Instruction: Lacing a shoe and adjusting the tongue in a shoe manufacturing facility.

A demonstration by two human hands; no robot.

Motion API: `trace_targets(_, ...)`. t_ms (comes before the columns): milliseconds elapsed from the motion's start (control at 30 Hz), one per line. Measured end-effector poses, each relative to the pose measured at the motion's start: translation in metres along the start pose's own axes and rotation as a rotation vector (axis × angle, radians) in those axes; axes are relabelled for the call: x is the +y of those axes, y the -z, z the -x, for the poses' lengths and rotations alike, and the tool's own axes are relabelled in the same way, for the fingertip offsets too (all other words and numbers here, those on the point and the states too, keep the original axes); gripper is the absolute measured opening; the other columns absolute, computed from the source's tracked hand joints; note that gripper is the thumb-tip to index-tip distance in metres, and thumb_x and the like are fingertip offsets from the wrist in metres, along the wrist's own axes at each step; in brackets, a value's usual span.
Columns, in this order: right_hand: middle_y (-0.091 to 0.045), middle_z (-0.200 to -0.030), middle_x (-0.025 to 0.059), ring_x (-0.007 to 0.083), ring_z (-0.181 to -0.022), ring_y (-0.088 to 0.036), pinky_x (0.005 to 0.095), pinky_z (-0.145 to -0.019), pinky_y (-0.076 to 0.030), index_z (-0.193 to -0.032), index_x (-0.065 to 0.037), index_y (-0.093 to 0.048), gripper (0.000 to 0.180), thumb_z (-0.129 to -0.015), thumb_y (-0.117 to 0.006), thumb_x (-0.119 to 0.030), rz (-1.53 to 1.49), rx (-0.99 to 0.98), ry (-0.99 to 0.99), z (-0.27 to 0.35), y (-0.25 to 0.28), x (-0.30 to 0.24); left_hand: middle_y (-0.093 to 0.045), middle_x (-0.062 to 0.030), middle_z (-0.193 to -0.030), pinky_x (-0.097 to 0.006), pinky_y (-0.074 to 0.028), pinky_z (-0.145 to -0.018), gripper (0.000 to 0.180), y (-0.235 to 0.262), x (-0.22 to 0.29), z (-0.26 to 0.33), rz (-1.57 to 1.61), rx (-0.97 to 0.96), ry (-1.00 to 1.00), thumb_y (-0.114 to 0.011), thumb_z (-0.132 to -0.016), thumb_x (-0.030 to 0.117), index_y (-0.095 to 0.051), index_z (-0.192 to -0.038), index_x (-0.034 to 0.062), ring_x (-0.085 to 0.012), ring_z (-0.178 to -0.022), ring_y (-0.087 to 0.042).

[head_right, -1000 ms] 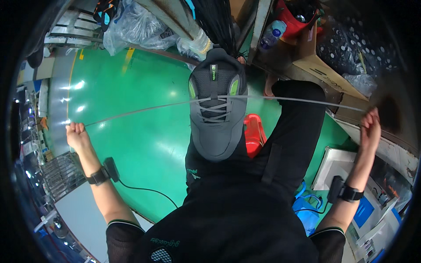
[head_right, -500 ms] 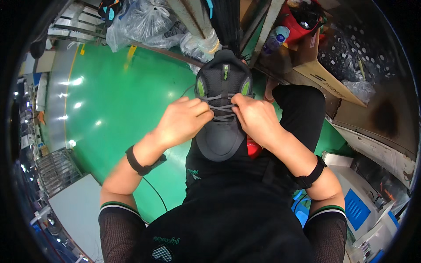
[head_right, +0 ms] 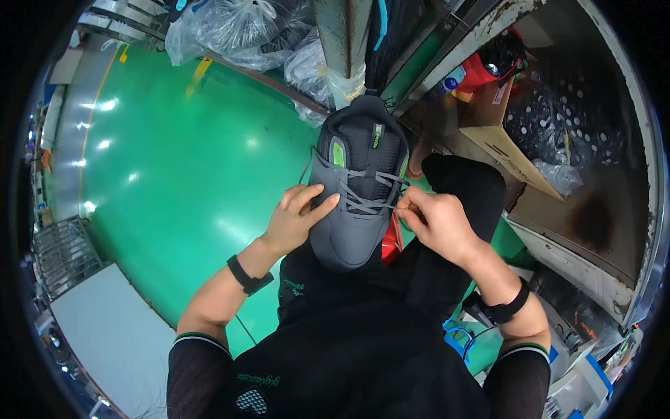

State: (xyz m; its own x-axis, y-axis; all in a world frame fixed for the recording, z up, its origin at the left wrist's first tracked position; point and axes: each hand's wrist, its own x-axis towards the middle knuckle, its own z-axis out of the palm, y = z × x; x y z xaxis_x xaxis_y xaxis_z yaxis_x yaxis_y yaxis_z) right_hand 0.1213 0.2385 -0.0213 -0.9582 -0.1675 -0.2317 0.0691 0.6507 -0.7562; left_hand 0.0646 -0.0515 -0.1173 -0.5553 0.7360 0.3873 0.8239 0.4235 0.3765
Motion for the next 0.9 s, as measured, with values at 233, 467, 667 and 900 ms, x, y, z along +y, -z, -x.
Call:
trace_targets(233, -0.062, -0.068, 0.0097, 0.0225, -0.055, -0.062, 0.0307, -0.051, -0.047, -0.083, -0.002, -0.056, 0.014, -0.08, -0.07, 0.0, 0.099, 0.479, 0.173, -0.016, -0.04, 0.02, -0.047, -0.0114, -0.128, -0.03, -0.048, -0.082, 0.044, 0.037, 0.005, -0.012, 0.824, 0.024, 0.691, -0.05, -0.084, -0.013, -0.055, -0.122, 0.0074, -0.0213, -0.107, -0.055)
trace_targets(467, -0.059, -0.066, 0.0077, 0.0188, -0.05, -0.056, 0.0277, -0.047, -0.042, -0.081, -0.002, -0.057, 0.015, -0.077, -0.071, 0.003, 0.067, 0.747, 0.285, -0.025, -0.063, 0.031, -0.065, -0.0035, -0.085, -0.024, -0.039, -0.055, 0.033, 0.106, -0.024, -0.036, 1.062, 0.025, 1.057, -0.043, -0.103, 0.029, -0.059, -0.118, 0.0042, -0.0108, -0.075, -0.059)
trace_targets(667, -0.052, -0.062, 0.0077, 0.0236, -0.048, -0.053, 0.0319, -0.047, -0.041, -0.073, -0.005, -0.055, 0.017, -0.076, -0.072, -0.001, 0.14, 0.771, 0.315, -0.034, -0.066, 0.027, -0.048, 0.0027, -0.062, -0.022, -0.027, -0.044, 0.04, 0.225, -0.146, 0.016, 0.833, 0.569, 0.953, -0.046, -0.102, 0.036, -0.054, -0.119, 0.0006, -0.0052, -0.049, -0.036)
trace_targets(900, -0.048, -0.058, 0.0094, 0.0276, -0.049, -0.051, 0.0351, -0.048, -0.039, -0.067, -0.005, -0.052, 0.022, -0.082, -0.067, -0.009, 0.13, 0.704, 0.203, -0.036, -0.081, 0.033, -0.048, 0.0022, -0.065, -0.021, -0.027, -0.046, 0.034, 0.29, -0.143, -0.032, 0.794, 0.674, 0.793, -0.043, -0.104, 0.026, -0.053, -0.121, -0.0016, -0.0047, -0.05, -0.034)
